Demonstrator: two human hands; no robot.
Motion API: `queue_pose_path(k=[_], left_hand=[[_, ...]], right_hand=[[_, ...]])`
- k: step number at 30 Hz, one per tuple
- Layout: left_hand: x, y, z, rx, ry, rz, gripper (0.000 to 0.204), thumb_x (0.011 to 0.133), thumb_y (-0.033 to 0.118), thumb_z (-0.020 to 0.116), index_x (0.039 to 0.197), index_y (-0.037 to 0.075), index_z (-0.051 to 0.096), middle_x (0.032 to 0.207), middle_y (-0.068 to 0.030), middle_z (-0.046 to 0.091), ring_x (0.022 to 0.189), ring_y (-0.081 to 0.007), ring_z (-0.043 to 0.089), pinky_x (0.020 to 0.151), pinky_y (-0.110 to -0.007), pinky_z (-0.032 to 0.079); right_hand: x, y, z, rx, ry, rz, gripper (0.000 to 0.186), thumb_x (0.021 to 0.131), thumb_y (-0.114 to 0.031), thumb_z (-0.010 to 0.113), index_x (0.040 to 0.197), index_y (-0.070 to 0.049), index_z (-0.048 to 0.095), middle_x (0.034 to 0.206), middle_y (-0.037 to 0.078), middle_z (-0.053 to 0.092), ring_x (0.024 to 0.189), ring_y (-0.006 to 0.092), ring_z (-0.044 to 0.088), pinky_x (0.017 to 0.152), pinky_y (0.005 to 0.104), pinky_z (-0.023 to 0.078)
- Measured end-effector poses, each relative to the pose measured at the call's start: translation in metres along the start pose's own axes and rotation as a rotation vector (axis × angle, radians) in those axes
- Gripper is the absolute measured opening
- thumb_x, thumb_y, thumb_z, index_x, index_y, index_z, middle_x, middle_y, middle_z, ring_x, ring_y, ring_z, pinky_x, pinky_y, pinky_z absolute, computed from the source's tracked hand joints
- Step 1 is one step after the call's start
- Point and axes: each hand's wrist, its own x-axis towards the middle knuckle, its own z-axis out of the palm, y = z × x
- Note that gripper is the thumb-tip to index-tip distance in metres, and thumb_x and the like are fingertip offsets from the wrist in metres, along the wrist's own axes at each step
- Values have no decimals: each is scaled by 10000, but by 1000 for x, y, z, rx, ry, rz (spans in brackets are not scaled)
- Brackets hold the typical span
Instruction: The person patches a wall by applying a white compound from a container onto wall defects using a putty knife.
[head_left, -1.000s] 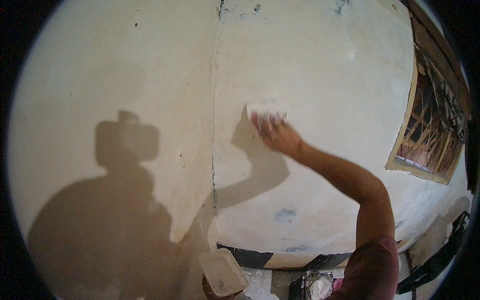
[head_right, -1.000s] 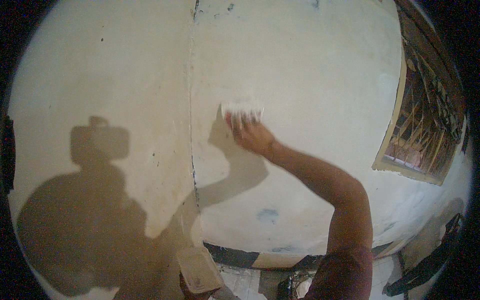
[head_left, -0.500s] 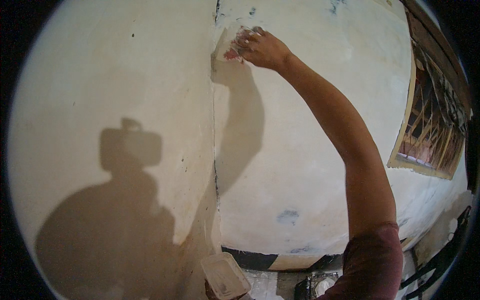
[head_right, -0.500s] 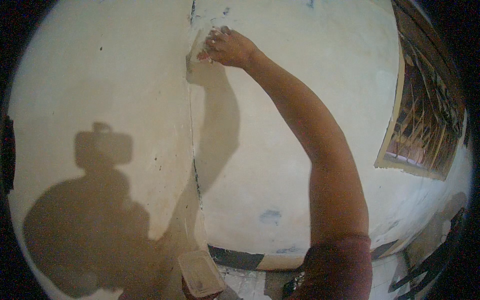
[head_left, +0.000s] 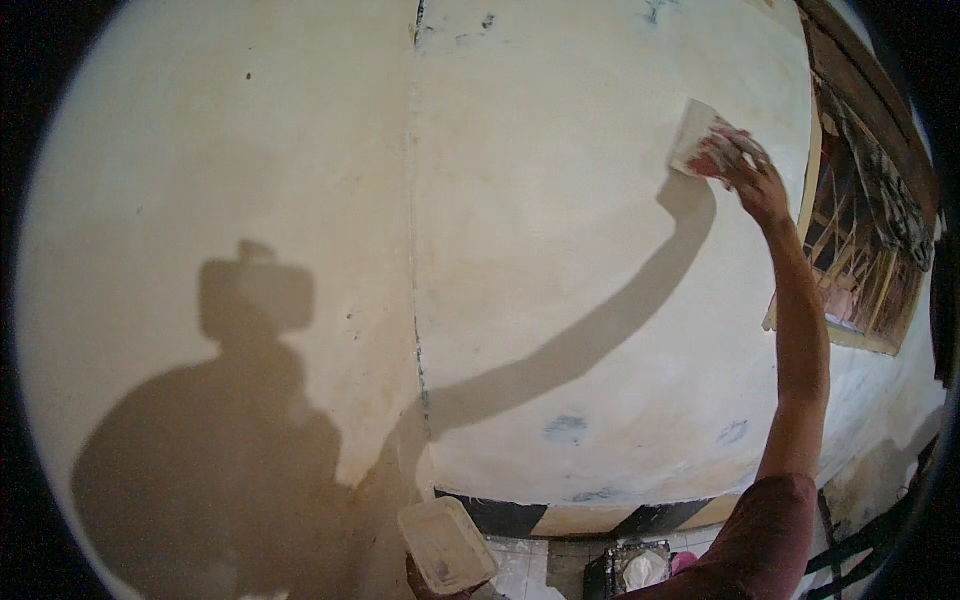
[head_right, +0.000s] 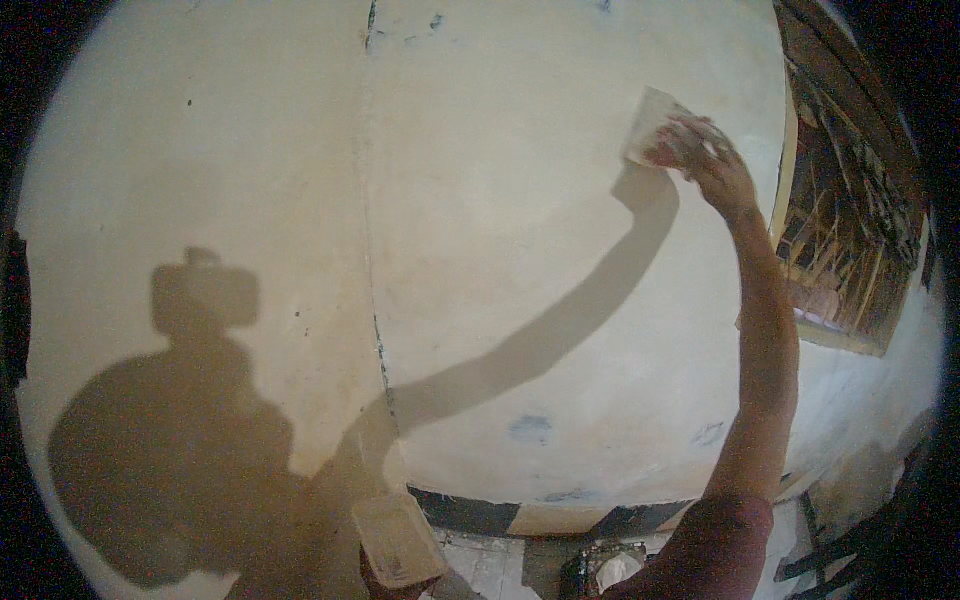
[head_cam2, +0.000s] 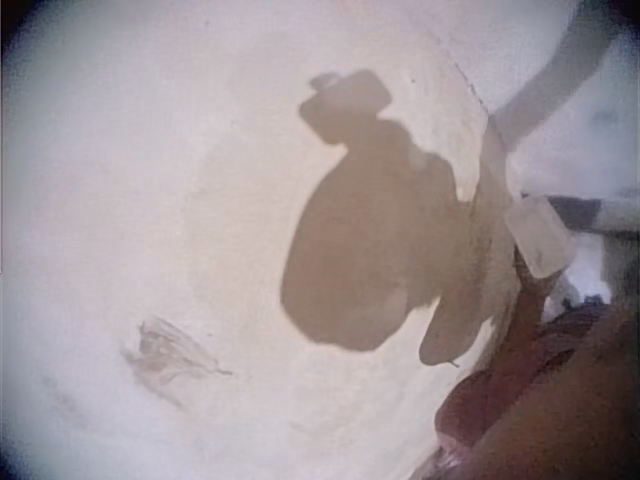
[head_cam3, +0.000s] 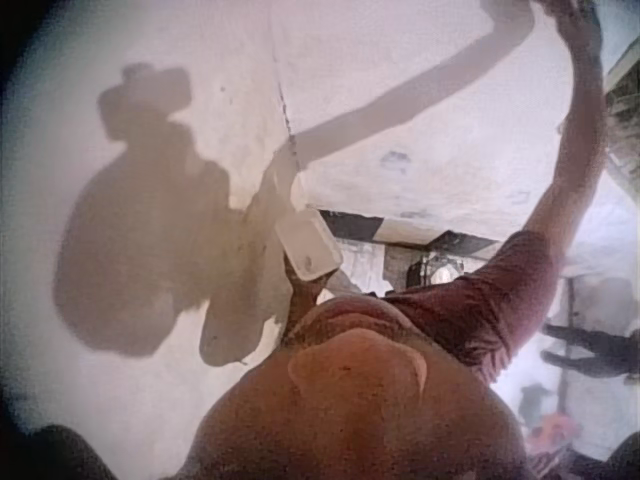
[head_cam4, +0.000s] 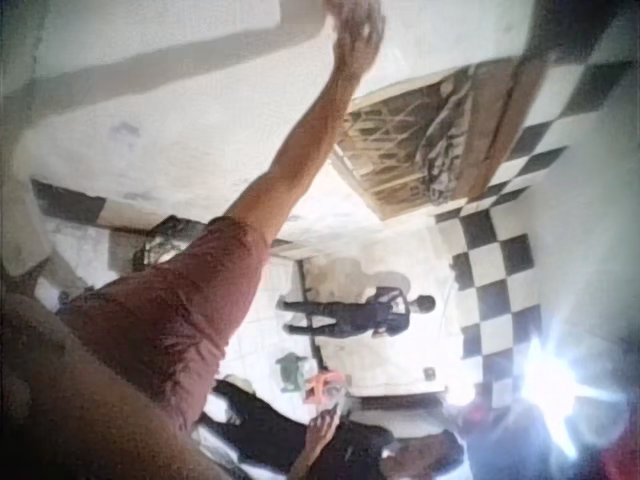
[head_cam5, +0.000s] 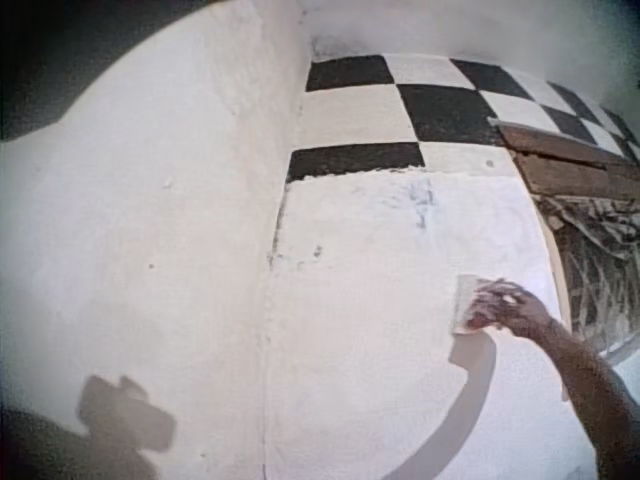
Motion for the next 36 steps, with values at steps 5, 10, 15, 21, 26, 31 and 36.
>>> queue_pose_path(k=[5, 10, 15, 21, 26, 31, 36], left_hand=[[5, -3, -2, -41, -32, -17, 807, 796, 648, 561, 1469, 259, 344, 1456, -81, 425, 1314, -367, 422, 980, -652, 400], [6, -6, -3, -82, -1, -72, 812, 781, 635, 590, 1459, 251, 361, 1442, -85, 441, 1296, -372, 443, 972, -657, 404], [7, -4, 1, -46, 10, -70, 801, 789, 630, 583, 1455, 244, 362, 1439, -87, 441, 1290, -372, 446, 976, -654, 402], [10, -3, 8, -38, 24, -76, 789, 799, 624, 574, 1451, 235, 363, 1435, -89, 441, 1284, -371, 449, 981, -650, 399], [14, -4, 15, -28, 27, -88, 779, 807, 620, 567, 1448, 228, 364, 1432, -91, 441, 1279, -371, 453, 985, -648, 397], [14, -7, 19, -15, 37, -93, 768, 815, 615, 560, 1445, 221, 364, 1428, -93, 441, 1274, -370, 456, 989, -645, 395], [11, -5, 18, -6, 41, -88, 758, 823, 610, 553, 1442, 214, 365, 1425, -95, 441, 1269, -370, 459, 993, -642, 393]], right_hand=[[-14, 17, -26, -307, -3, 124, 571, 783, -47, 633, 1328, -185, 532, 1378, 45, 516, 1214, 263, 521, 1012, 423, 451], [60, 16, 19, -319, 135, 180, 530, 843, -95, 598, 1353, -179, 480, 1302, 68, 549, 1121, 288, 551, 928, 414, 485], [45, -106, 63, -549, -86, 184, 533, 881, -171, 575, 1390, -107, 432, 1249, 134, 510, 1084, 338, 538, 885, 448, 513], [-71, -243, 6, -145, -310, 214, 494, 883, -142, 575, 1363, -72, 481, 1300, 187, 499, 1177, 362, 516, 841, 471, 515], [-23, -187, -19, -198, -233, 250, 481, 870, -161, 583, 1331, -65, 482, 1236, 175, 512, 1167, 354, 510, 790, 474, 524], [101, -82, -4, -255, -44, 342, 301, 869, -138, 572, 1164, -72, 575, 1138, 78, 581, 1018, 267, 589, 779, 421, 522], [128, -73, 41, -310, -137, 316, 263, 895, -212, 576, 1127, -89, 595, 1063, 100, 606, 994, 255, 602, 743, 426, 550]])
